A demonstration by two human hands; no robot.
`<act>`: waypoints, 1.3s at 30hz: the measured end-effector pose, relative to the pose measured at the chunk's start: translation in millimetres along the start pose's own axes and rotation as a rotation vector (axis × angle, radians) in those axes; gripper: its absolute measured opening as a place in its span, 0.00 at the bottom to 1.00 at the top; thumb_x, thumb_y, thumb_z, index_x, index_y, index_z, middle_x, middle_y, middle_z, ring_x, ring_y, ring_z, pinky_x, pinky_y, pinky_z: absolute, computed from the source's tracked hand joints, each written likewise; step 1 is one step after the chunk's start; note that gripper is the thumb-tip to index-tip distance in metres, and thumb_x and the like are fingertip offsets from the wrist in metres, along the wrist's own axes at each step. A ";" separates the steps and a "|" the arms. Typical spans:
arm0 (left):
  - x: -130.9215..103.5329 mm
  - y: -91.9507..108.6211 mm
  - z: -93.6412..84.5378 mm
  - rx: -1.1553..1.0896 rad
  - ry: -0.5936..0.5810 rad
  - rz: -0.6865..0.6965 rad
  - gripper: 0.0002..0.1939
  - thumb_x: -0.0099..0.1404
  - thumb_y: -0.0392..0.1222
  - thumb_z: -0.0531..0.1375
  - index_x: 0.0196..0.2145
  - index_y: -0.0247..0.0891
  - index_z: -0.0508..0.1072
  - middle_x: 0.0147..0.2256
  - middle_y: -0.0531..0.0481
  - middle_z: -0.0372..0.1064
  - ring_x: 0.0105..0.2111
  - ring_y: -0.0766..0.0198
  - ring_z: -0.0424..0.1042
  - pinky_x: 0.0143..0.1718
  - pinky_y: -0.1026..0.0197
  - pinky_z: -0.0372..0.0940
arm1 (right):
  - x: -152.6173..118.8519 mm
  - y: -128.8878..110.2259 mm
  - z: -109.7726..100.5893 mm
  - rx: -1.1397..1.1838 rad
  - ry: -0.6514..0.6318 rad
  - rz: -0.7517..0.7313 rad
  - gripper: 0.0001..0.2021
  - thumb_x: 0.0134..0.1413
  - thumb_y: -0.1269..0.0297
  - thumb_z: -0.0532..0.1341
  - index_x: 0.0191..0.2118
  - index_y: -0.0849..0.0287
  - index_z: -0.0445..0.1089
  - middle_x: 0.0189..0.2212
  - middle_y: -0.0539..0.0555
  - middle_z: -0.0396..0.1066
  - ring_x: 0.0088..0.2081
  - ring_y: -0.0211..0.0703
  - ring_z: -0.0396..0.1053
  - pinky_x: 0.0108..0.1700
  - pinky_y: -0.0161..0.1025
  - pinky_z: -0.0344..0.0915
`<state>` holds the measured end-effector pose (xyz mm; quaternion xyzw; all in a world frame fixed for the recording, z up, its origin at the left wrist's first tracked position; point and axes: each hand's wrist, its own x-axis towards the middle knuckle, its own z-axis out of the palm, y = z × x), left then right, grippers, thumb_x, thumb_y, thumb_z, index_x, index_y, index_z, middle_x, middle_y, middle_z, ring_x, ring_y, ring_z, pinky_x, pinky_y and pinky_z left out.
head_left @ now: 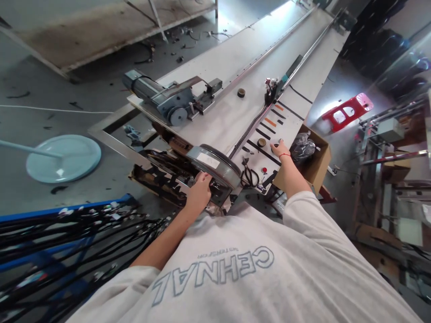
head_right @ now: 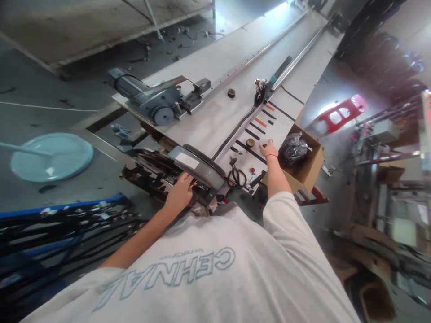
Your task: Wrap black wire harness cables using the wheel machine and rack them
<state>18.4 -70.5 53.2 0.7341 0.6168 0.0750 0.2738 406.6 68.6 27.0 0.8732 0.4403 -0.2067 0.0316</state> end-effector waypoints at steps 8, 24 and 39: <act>-54.1 -50.0 5.0 -0.241 0.029 -0.095 0.19 0.56 0.28 0.48 0.43 0.38 0.70 0.44 0.46 0.71 0.35 0.61 0.75 0.45 0.60 0.68 | 4.2 3.6 3.4 0.019 0.008 -0.016 0.41 0.60 0.45 0.55 0.71 0.63 0.43 0.64 0.67 0.57 0.62 0.58 0.60 0.62 0.52 0.57; -88.1 -74.0 15.8 -0.517 -0.214 -0.155 0.21 0.63 0.58 0.50 0.39 0.40 0.71 0.37 0.47 0.75 0.37 0.55 0.72 0.40 0.59 0.66 | -1.4 0.3 2.8 0.059 0.040 -0.001 0.41 0.60 0.48 0.57 0.70 0.65 0.44 0.62 0.68 0.59 0.61 0.59 0.61 0.60 0.52 0.57; -4.0 -49.9 -18.7 -0.823 0.057 -0.060 0.22 0.69 0.56 0.46 0.36 0.36 0.68 0.24 0.54 0.58 0.21 0.68 0.56 0.23 0.66 0.53 | -281.8 -100.9 49.1 0.404 -0.169 -0.967 0.17 0.61 0.58 0.53 0.54 0.52 0.63 0.47 0.56 0.72 0.47 0.49 0.72 0.47 0.46 0.71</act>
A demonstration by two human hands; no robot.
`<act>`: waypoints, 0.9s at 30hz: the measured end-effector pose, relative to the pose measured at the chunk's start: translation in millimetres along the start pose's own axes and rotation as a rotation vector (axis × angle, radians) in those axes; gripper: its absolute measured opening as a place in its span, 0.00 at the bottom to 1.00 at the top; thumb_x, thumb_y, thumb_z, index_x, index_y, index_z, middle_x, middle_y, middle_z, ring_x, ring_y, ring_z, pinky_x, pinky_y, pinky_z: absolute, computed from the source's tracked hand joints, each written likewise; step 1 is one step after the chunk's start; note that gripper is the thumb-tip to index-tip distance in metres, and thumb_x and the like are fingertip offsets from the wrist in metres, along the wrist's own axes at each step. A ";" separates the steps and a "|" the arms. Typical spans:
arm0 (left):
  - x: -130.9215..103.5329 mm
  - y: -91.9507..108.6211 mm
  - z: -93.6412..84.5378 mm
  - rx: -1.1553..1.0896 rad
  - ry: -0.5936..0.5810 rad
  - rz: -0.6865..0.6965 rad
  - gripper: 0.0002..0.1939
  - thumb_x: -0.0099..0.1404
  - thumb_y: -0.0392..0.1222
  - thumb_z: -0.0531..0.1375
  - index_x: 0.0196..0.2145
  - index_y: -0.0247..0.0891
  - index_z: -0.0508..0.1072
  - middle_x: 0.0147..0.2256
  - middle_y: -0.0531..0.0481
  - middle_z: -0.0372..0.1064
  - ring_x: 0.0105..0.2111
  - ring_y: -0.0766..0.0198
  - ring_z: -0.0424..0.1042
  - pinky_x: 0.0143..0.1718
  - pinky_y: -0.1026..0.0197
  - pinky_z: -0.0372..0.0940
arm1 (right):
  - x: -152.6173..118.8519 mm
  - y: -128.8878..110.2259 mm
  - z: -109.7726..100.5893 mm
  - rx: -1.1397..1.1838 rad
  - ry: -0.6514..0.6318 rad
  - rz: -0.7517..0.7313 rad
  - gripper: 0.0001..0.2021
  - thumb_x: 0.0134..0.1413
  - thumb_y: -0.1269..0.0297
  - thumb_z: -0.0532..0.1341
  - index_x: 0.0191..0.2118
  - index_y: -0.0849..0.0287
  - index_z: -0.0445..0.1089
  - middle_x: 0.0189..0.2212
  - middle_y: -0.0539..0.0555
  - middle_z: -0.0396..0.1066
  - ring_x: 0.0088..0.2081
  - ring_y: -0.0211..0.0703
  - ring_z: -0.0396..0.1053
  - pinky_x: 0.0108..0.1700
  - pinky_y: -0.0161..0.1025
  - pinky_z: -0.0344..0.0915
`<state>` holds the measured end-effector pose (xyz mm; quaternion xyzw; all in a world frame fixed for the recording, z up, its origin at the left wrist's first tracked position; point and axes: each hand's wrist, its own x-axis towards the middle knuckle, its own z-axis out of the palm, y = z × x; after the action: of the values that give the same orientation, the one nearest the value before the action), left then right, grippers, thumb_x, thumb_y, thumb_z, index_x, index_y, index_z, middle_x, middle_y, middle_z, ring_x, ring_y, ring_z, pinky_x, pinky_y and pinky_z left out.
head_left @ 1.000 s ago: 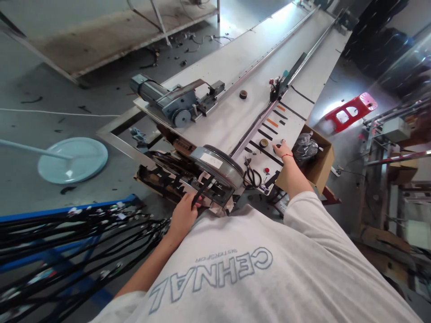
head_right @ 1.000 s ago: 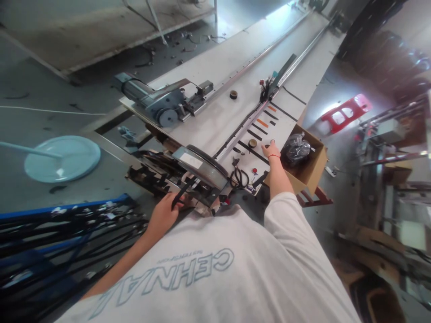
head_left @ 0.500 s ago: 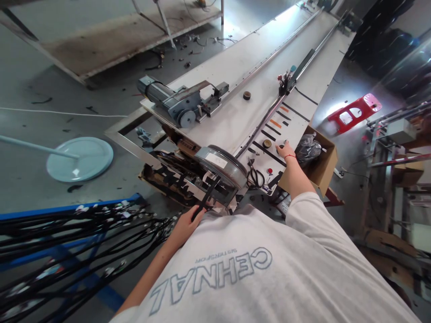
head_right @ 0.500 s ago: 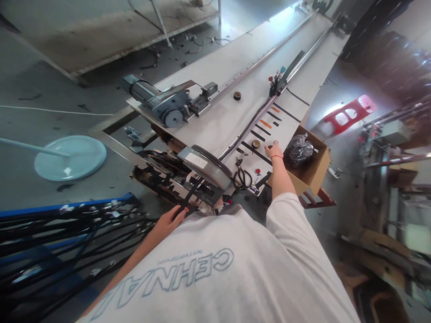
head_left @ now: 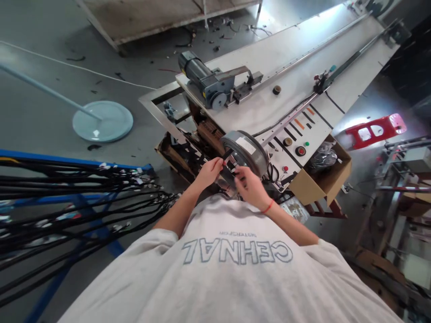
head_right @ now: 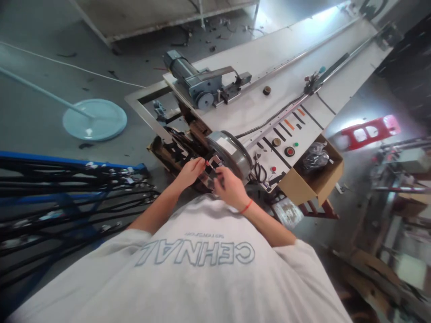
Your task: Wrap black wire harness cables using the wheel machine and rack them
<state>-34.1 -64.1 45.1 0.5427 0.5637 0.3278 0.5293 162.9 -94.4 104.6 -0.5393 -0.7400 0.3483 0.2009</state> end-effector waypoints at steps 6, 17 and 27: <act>2.2 4.7 -0.6 0.012 -0.098 0.125 0.20 0.70 0.52 0.47 0.36 0.35 0.69 0.23 0.55 0.58 0.22 0.68 0.57 0.25 0.66 0.54 | 48.4 24.7 58.8 -0.218 0.073 0.233 0.04 0.56 0.69 0.60 0.37 0.58 0.65 0.49 0.61 0.68 0.54 0.54 0.66 0.58 0.52 0.62; 14.9 -15.3 9.4 0.217 -0.251 0.129 0.15 0.69 0.46 0.49 0.29 0.38 0.67 0.24 0.51 0.66 0.25 0.63 0.65 0.29 0.64 0.57 | 41.8 40.4 44.7 0.026 0.056 0.092 0.13 0.54 0.71 0.53 0.46 0.56 0.63 0.38 0.54 0.73 0.39 0.44 0.72 0.45 0.42 0.70; 3.1 -5.4 24.6 0.557 -0.169 0.129 0.15 0.68 0.46 0.55 0.43 0.32 0.74 0.38 0.35 0.74 0.39 0.49 0.74 0.44 0.55 0.63 | 80.7 27.4 31.5 -0.279 -0.095 -0.085 0.27 0.62 0.61 0.52 0.66 0.58 0.54 0.55 0.58 0.69 0.53 0.49 0.68 0.63 0.51 0.58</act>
<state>-11.5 -67.2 33.7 0.7271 0.5505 0.1471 0.3830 132.4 -23.3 56.9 -0.5129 -0.8122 0.2583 0.1031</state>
